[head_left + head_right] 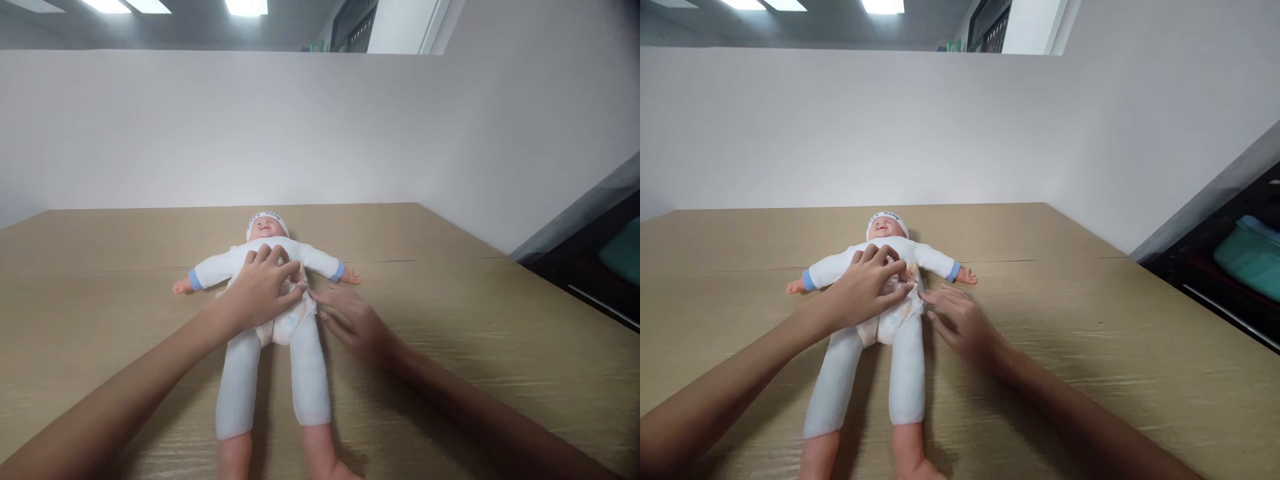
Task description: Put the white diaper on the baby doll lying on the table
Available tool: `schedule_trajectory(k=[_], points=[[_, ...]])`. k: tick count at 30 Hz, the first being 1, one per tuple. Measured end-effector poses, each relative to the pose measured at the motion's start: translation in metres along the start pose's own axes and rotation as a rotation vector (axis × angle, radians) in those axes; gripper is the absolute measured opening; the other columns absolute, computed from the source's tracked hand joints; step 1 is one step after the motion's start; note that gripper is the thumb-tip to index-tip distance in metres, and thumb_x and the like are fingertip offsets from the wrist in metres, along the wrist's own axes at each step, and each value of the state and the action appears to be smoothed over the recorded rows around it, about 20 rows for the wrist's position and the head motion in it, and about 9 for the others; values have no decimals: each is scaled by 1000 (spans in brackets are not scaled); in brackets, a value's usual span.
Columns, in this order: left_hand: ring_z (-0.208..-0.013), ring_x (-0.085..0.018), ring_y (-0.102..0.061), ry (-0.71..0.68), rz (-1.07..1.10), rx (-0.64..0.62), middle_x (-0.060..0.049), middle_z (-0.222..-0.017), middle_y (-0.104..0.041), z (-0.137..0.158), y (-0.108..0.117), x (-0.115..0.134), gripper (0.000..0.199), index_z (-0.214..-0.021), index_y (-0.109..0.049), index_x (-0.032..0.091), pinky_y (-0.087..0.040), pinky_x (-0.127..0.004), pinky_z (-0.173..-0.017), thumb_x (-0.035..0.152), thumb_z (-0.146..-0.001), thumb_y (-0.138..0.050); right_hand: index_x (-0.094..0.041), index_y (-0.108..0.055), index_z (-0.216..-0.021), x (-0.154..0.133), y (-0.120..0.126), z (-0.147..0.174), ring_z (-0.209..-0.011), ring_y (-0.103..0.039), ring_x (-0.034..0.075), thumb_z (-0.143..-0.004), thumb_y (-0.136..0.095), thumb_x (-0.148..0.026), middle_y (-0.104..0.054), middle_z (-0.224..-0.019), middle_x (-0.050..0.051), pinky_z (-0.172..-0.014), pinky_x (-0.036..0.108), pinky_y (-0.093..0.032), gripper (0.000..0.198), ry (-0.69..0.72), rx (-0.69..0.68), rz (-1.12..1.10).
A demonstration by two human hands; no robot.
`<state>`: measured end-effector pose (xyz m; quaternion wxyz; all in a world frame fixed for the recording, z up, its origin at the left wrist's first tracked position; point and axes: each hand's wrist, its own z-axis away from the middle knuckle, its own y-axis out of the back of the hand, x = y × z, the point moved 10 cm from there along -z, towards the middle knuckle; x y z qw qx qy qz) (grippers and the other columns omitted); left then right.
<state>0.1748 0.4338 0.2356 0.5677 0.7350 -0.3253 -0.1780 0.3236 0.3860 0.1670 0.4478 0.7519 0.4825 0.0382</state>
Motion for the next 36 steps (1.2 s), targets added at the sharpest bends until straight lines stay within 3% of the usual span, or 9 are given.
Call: schedule_trajectory(k=[3, 6, 9, 14, 17, 20, 26, 31, 36], points=[[-111, -31, -55, -63, -34, -14, -8, -114, -66, -15, -6, 13, 9, -104, -66, 21, -48, -52, -97, 30, -102, -62, -21, -70, -139, 3, -8, 3, -131, -72, 31, -110, -60, -22, -76, -139, 13, -116, 55, -56, 31, 26, -37, 17], [-116, -28, -59, -183, 16, -89, -4, -113, -74, -19, -19, 26, 14, -107, -69, 21, -45, -50, -106, 18, -102, -56, -22, -74, -127, 8, -9, 5, -129, -71, 31, -109, -61, -23, -75, -137, 12, -111, 54, -57, 22, -24, -52, 0], [-117, -27, -61, -255, 3, -105, -2, -110, -78, -16, -25, 31, 22, -99, -72, 22, -44, -49, -109, 20, -106, -51, -22, -72, -125, 26, 0, 3, -122, -70, 28, -110, -59, -27, -76, -130, 10, -110, 51, -55, 21, -201, 16, -47], [-118, -30, -61, -267, 1, -48, -5, -114, -79, -14, -24, 31, 25, -99, -79, 24, -43, -54, -111, 43, -105, -63, -19, -70, -114, 74, 3, 5, -114, -67, 30, -101, -64, -36, -73, -117, 11, -110, 52, -48, 21, -531, 51, 18], [-122, -31, -62, -251, 4, -37, -6, -124, -78, -14, -25, 30, 25, -101, -81, 25, -43, -55, -114, 45, -102, -67, -19, -69, -109, 97, -5, 5, -96, -68, 26, -96, -72, -39, -72, -98, 6, -92, 41, -52, 24, -645, -35, -11], [-136, -34, -59, -237, 14, -34, -7, -138, -74, -14, -25, 28, 23, -101, -84, 27, -42, -57, -119, 46, -100, -70, -19, -71, -98, 109, -14, 4, -73, -60, 21, -90, -81, -49, -64, -76, 0, -69, 33, -43, 33, -736, -191, -63], [-140, -37, -56, -206, 40, -41, -4, -143, -73, -14, -25, 24, 24, -106, -82, 29, -42, -59, -119, 47, -99, -70, -20, -66, -72, 97, -27, -5, -64, -51, 18, -86, -83, -57, -58, -65, 0, -60, 31, -30, 43, -715, -446, -185], [-137, -39, -57, -192, 46, -26, -6, -136, -76, -15, -27, 22, 40, -131, -74, 27, -43, -60, -117, 47, -97, -72, -21, -54, -70, 79, -29, -8, -69, -46, 18, -98, -60, -58, -51, -69, -1, -65, 31, -32, 47, -637, -412, -332], [-135, -36, -58, -174, 55, -20, -4, -128, -78, -15, -28, 21, 27, -112, -78, 24, -42, -56, -121, 45, -96, -72, -23, -44, -69, 79, -28, -11, -67, -38, 16, -93, -59, -69, -42, -69, -3, -66, 31, -31, 55, -618, -329, -553]])
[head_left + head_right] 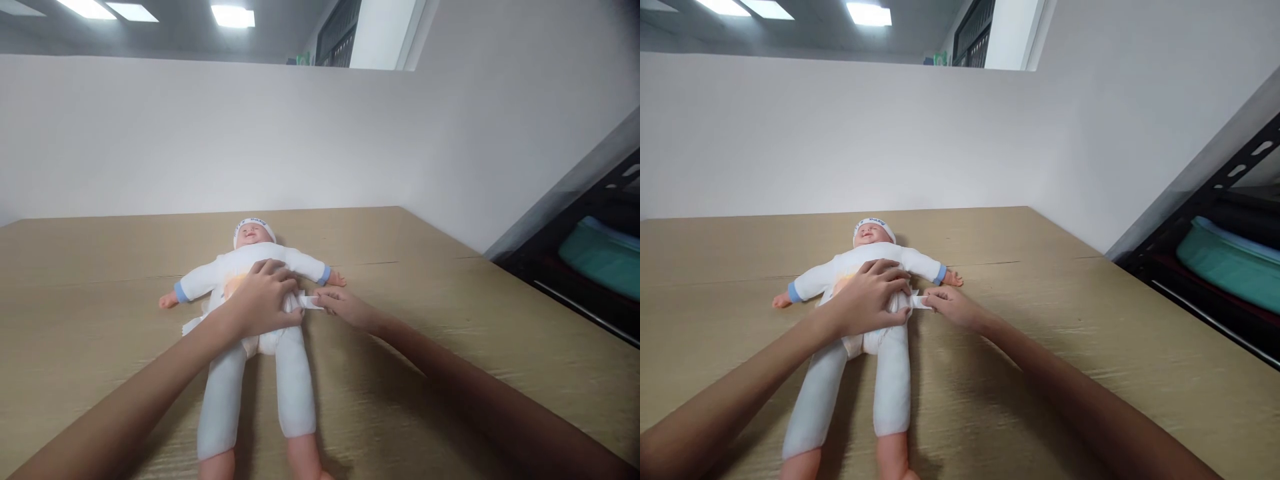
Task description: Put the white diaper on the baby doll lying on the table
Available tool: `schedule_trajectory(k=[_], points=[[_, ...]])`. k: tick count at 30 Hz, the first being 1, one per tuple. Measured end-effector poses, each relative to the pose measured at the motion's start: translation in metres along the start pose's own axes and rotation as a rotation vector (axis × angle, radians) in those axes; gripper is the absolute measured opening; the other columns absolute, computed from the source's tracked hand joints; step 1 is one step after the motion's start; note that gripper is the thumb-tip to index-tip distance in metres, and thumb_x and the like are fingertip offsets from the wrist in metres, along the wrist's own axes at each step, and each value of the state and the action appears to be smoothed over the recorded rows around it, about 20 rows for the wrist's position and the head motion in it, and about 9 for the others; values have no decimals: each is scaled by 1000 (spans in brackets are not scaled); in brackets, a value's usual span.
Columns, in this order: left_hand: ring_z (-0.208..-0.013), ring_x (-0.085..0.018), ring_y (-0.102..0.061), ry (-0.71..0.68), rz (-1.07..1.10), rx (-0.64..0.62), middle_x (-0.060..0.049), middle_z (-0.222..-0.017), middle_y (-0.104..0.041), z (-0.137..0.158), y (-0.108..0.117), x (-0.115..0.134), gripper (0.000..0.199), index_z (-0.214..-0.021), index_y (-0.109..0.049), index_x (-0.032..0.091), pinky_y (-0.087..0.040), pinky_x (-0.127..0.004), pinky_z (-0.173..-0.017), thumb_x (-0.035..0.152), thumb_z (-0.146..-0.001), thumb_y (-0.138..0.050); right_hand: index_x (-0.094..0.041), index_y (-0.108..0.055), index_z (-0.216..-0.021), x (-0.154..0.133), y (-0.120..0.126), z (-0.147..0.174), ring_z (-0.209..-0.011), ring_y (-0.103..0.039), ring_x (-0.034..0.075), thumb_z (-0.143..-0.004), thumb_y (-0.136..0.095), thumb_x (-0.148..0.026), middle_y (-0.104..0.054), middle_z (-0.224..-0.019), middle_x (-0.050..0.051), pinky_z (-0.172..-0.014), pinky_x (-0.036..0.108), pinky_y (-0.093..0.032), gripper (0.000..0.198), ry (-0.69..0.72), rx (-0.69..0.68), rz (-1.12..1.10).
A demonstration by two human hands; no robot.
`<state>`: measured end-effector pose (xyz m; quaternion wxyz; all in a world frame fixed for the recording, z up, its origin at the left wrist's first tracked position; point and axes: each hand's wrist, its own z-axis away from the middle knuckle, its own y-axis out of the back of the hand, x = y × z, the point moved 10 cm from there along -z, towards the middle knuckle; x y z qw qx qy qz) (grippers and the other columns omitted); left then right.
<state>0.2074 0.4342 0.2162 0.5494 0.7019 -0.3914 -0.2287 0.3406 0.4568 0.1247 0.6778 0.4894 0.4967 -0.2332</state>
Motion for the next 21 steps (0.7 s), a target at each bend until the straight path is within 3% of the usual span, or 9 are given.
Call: schedule_trajectory(k=[7, 10, 15, 21], points=[[-136, -36, -57, 12, 1, -17, -5, -123, -77, 0, 2, 2, 28, -110, -76, 22, -41, -56, -123, 45, -95, -71, -26, -39, -66, 19, 2, -15, -61, -33, 16, -87, -64, -69, -37, -63, -3, -62, 32, -31, 54, 22, 95, -325], [-138, -37, -56, 37, 4, -18, -8, -131, -75, 1, 2, 1, 41, -127, -73, 21, -41, -57, -123, 45, -93, -72, -26, -35, -67, 14, -2, -17, -59, -26, 14, -83, -66, -63, -30, -62, -5, -61, 32, -31, 51, 41, 126, -460], [-148, -39, -50, 87, 24, -20, -18, -147, -67, 2, -1, -5, 93, -171, -38, 14, -40, -58, -125, 45, -91, -73, -25, -32, -70, -9, -5, -22, -60, -21, 13, -82, -71, -55, -26, -65, -7, -60, 30, -31, 51, 74, 154, -609], [-153, -41, -46, 105, 174, -38, -17, -153, -63, 5, -3, -13, 109, -176, -15, 21, -37, -61, -127, 46, -90, -77, -24, -39, -67, -34, -11, -41, -62, -28, 13, -82, -76, -59, -32, -66, -6, -61, 30, -31, 53, 106, 147, -610]])
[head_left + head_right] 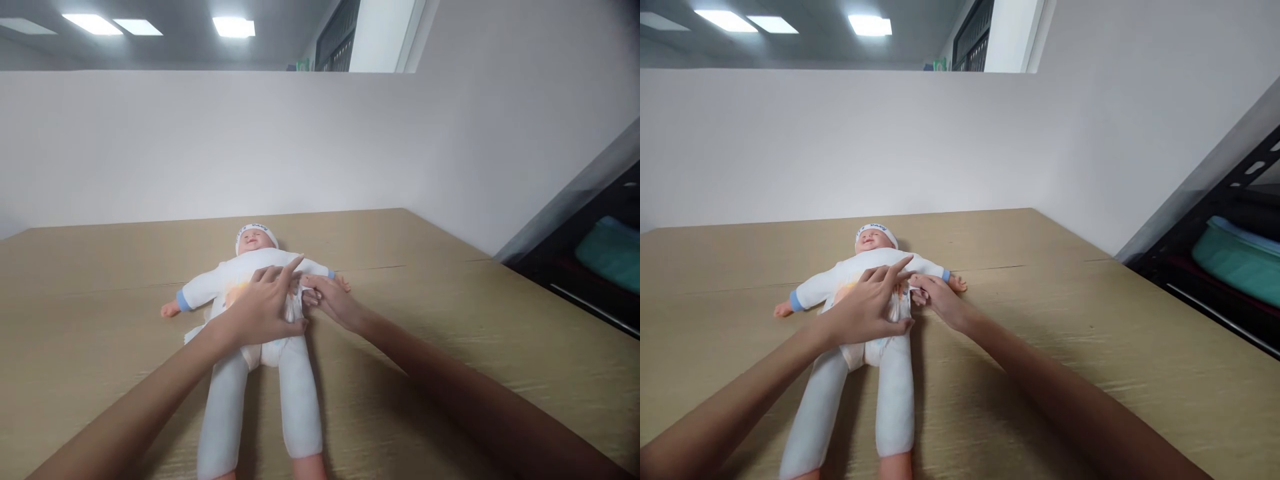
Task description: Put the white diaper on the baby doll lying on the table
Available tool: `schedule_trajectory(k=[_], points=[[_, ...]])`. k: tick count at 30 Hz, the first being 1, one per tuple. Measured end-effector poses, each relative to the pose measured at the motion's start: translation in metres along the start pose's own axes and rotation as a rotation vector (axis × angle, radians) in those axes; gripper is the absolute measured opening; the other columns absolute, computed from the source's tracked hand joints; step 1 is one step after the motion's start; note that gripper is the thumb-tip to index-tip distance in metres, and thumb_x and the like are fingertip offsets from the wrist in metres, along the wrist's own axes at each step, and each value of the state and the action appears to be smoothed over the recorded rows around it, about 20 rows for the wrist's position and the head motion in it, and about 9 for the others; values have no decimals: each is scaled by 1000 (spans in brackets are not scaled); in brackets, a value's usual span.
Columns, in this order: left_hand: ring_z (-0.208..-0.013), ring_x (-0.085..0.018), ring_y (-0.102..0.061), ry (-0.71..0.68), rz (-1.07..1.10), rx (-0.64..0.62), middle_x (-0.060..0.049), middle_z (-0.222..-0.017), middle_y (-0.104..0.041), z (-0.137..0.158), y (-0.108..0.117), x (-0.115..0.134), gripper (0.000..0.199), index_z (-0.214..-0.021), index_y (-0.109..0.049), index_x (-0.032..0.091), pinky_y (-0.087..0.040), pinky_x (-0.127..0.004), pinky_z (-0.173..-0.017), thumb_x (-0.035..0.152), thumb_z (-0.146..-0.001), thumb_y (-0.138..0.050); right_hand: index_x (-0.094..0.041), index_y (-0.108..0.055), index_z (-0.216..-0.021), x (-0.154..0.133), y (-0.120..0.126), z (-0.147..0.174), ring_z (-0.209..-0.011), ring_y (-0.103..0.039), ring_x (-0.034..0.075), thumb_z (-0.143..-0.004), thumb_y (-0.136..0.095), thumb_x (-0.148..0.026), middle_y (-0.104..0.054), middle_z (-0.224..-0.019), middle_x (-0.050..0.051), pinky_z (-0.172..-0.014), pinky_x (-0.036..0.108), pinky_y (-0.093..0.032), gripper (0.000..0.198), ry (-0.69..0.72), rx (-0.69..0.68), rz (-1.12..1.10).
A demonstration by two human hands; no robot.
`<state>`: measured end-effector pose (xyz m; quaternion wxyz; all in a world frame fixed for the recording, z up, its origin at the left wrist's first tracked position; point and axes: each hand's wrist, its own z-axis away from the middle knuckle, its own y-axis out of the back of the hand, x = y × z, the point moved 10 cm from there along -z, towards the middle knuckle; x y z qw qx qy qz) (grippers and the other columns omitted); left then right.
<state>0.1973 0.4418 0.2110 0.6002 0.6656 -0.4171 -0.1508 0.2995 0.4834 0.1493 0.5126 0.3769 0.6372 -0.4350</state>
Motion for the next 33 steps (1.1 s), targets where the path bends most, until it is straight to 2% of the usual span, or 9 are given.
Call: schedule_trajectory(k=[4, 6, 9, 11, 16, 19, 28, 31, 33], points=[[-166, -43, -31, 35, 229, -56, -18, -176, -38, 4, 5, -16, 116, -176, -7, 29, -28, -65, -135, 58, -92, -81, -22, -49, -69, -6, -15, -12, -64, -33, 14, -84, -77, -62, -40, -68, -4, -62, 31, -29, 51, 28, -23, 64], [-170, -39, -27, 67, 434, -94, -16, -181, -29, 7, 7, -26, 109, -176, -3, 35, -28, -64, -137, 58, -99, -77, -22, -51, -69, -9, -19, -14, -64, -33, 14, -85, -76, -62, -42, -67, -4, -62, 31, -28, 50, 34, -35, 89], [-168, -32, -36, 135, 742, -102, -13, -182, -30, 10, 10, -40, 93, -174, 1, 42, -38, -57, -134, 51, -109, -65, -22, -52, -68, -13, -23, -13, -65, -35, 14, -87, -73, -60, -42, -66, -4, -63, 32, -28, 47, 34, -45, 119], [-164, -30, -44, 159, 826, -73, -12, -181, -33, 10, 11, -45, 87, -172, -2, 44, -43, -56, -131, 44, -111, -63, -22, -50, -67, -14, -23, -12, -65, -35, 14, -89, -72, -59, -42, -66, -4, -64, 32, -29, 48, 30, -46, 136], [-163, -30, -43, 124, 796, 3, -18, -176, -41, 7, 14, -42, 88, -169, -11, 37, -44, -55, -129, 25, -104, -69, -22, -51, -71, -11, -21, -14, -64, -35, 14, -90, -67, -66, -43, -66, -4, -64, 32, -31, 51, 21, -35, 174], [-164, -30, -42, 108, 798, 4, -18, -174, -42, 7, 13, -40, 90, -169, -13, 39, -45, -54, -128, 21, -102, -69, -22, -53, -74, -9, -21, -17, -64, -36, 14, -91, -64, -70, -44, -68, -4, -65, 32, -33, 52, 18, -35, 223], [-160, -29, -46, 109, 890, -28, -18, -174, -43, 6, 12, -37, 87, -169, -17, 39, -48, -52, -124, 18, -102, -68, -21, -50, -73, -29, -42, -15, -69, -38, 16, -95, -63, -38, -47, -72, -1, -66, 34, -28, 31, -41, -154, 492], [-152, -30, -54, 128, 876, -49, -18, -175, -40, 6, 10, -38, 81, -167, -22, 37, -49, -52, -121, 19, -101, -67, -20, -55, -70, -34, -47, -19, -72, -45, 18, -100, -60, -39, -55, -74, 2, -69, 35, -32, 36, -55, -198, 545], [-144, -28, -60, 144, 898, -45, -16, -177, -39, 6, 9, -41, 70, -164, -29, 36, -49, -52, -120, 24, -105, -64, -21, -55, -69, -34, -46, -24, -73, -47, 18, -106, -52, -45, -56, -73, 2, -72, 35, -37, 45, -47, -206, 545]])
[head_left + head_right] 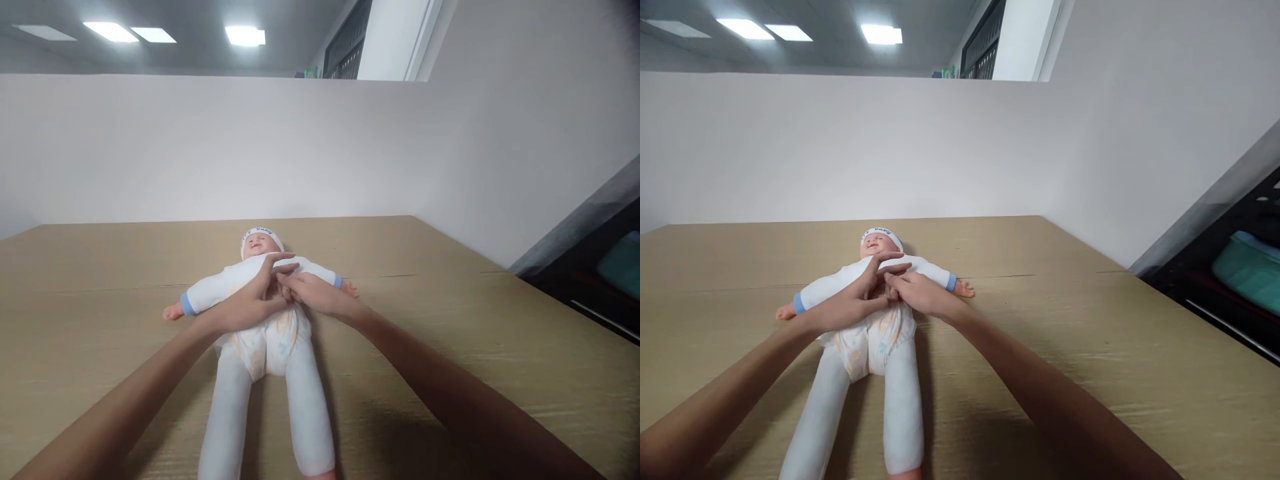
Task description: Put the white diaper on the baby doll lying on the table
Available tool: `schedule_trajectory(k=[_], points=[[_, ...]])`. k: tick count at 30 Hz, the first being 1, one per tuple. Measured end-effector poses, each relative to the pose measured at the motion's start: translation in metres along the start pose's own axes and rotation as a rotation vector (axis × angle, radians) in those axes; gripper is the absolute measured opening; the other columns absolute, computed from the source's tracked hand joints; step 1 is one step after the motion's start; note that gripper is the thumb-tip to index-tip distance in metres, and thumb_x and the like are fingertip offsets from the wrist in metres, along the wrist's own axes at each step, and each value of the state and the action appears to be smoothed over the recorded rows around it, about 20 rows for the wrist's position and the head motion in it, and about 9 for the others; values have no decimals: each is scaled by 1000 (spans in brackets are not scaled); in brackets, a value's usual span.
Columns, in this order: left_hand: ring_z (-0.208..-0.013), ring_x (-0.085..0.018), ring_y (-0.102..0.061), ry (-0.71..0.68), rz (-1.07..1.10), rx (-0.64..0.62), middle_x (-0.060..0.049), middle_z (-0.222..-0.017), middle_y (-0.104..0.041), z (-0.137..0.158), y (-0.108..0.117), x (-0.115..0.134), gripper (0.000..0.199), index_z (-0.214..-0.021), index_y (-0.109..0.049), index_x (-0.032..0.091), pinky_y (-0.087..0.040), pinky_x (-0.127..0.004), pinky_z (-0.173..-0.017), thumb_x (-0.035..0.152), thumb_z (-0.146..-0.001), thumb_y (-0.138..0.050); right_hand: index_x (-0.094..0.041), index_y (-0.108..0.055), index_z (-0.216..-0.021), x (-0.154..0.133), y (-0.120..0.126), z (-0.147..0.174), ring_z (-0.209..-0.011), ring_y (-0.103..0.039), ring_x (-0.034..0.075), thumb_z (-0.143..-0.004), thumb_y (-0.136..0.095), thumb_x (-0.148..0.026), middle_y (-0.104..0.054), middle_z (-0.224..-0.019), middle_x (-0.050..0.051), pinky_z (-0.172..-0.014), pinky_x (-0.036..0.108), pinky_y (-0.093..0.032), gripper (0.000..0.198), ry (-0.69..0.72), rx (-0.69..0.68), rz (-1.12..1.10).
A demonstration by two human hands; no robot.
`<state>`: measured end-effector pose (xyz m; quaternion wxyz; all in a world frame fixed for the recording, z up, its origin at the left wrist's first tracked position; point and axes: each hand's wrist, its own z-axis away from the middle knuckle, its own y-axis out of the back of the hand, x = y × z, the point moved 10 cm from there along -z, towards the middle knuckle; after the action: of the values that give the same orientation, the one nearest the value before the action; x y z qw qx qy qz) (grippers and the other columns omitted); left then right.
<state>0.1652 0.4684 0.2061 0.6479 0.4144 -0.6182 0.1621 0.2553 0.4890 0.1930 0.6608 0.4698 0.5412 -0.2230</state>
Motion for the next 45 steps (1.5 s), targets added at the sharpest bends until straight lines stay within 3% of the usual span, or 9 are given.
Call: schedule_trajectory(k=[5, 12, 15, 19, 25, 29, 34, 42, 45], points=[[-137, -26, -65, -17, 51, 22, -15, -177, -40, -2, 3, -3, 54, -158, -37, 32, -49, -52, -119, 22, -108, -54, -21, -59, -69, 15, 2, -6, -64, -45, 18, -108, -38, -51, -50, -65, 2, -68, 34, -40, 53, 35, 46, -35], [-164, -25, -41, -86, -18, 5, -10, -173, -47, -2, 4, -2, 49, -157, -42, 32, -35, -55, -136, 19, -110, -49, -22, -67, -103, -1, 9, 56, -103, -64, 25, -112, -52, -39, -70, -105, 7, -98, 41, -49, 24, 352, 504, 140], [-162, -25, -45, -92, 32, 7, -10, -170, -50, -3, 5, -3, 47, -153, -44, 31, -37, -56, -135, 18, -108, -49, -26, -71, -136, -24, -11, 81, -137, -62, 27, -114, -49, -24, -73, -140, 8, -121, 48, -44, 31, 609, 460, 364], [-159, -24, -49, -118, 46, 8, -11, -167, -53, -4, 6, 0, 54, -152, -45, 28, -37, -57, -137, 10, -102, -46, -25, -57, -160, -24, -20, 80, -157, -49, 26, -115, -43, -21, -59, -163, 8, -133, 50, -38, 47, 671, 336, 430], [-164, -22, -41, -167, 119, 124, -6, -165, -53, 2, 17, 6, 56, -148, -56, 27, -32, -50, -140, 8, -96, -48, -27, -55, -162, -17, -19, 70, -156, -50, 26, -113, -45, -23, -60, -162, 7, -138, 55, -27, 50, 711, 242, 522], [-156, -24, -47, -273, 78, 389, -5, -155, -60, 31, 48, 11, 30, -135, -65, 27, -39, -45, -134, 23, -108, -51, -27, -54, -161, -12, -18, 68, -157, -49, 25, -114, -40, -23, -59, -164, 6, -138, 55, -24, 49, 700, 222, 551], [-125, -26, -63, -18, -309, 625, -5, -134, -69, 100, 87, -34, 28, -123, -66, 27, -48, -41, -110, 49, -113, -52, -27, -54, -162, -9, -17, 68, -156, -50, 26, -116, -39, -25, -60, -164, 7, -138, 56, -24, 48, 699, 222, 532], [-116, -32, -59, 156, -800, 520, -9, -121, -68, 159, 94, -81, 35, -118, -60, 22, -43, -49, -104, 53, -114, -45, -27, -65, -146, -47, -3, 58, -139, -62, 29, -117, -47, -32, -72, -142, 8, -129, 54, -37, 35, 655, 370, 462], [-110, -34, -60, 225, -901, 524, -9, -114, -67, 160, 95, -83, 40, -110, -59, 21, -41, -50, -100, 61, -109, -53, -26, -72, -131, -74, -26, 31, -127, -68, 31, -115, -54, -37, -76, -132, 7, -116, 51, -48, 27, 580, 226, 469]])
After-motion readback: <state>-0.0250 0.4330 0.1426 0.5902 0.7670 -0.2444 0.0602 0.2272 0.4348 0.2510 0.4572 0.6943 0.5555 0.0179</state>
